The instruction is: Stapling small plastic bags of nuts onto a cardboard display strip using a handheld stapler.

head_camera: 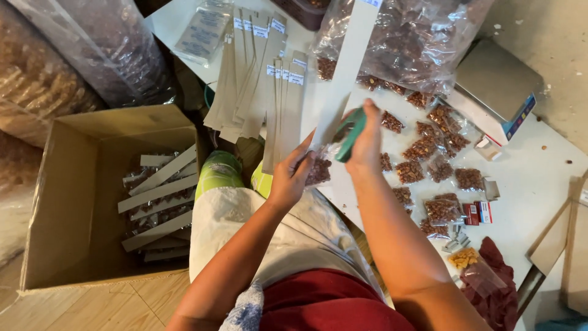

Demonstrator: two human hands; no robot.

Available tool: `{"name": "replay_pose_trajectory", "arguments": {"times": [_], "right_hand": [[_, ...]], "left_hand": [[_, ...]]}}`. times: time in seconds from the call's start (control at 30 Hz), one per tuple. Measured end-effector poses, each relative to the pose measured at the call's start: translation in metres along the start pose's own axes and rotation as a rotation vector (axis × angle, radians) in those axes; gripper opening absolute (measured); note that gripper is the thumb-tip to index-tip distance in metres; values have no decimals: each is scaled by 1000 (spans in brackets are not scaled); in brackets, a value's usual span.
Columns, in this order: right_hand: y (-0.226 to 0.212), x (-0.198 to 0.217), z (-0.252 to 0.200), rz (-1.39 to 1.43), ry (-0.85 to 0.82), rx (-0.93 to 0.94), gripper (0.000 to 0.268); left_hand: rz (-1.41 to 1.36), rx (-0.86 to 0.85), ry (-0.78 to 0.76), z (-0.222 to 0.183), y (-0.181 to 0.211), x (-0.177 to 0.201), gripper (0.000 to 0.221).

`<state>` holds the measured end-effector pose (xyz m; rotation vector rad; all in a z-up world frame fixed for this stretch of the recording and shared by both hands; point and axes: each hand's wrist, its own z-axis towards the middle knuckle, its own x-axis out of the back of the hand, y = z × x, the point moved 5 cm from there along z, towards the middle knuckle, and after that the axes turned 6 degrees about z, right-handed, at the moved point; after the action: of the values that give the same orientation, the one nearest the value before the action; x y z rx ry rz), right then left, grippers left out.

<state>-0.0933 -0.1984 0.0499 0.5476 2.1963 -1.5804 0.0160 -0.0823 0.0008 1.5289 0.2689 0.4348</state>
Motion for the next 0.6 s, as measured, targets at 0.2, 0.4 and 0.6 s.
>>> {"name": "replay_pose_trajectory", "arguments": {"times": [0.2,0.4,0.6], "right_hand": [[53,12,38,145,138,-33,58],[41,15,39,-402,94,-66,87],[27,140,139,-1902,5,99,52]], "left_hand": [[125,-58,-18,-9,56,2,44],[37,200,133,-5,-35,-21,40],[-138,463,170,0,-104,12,22]]}}
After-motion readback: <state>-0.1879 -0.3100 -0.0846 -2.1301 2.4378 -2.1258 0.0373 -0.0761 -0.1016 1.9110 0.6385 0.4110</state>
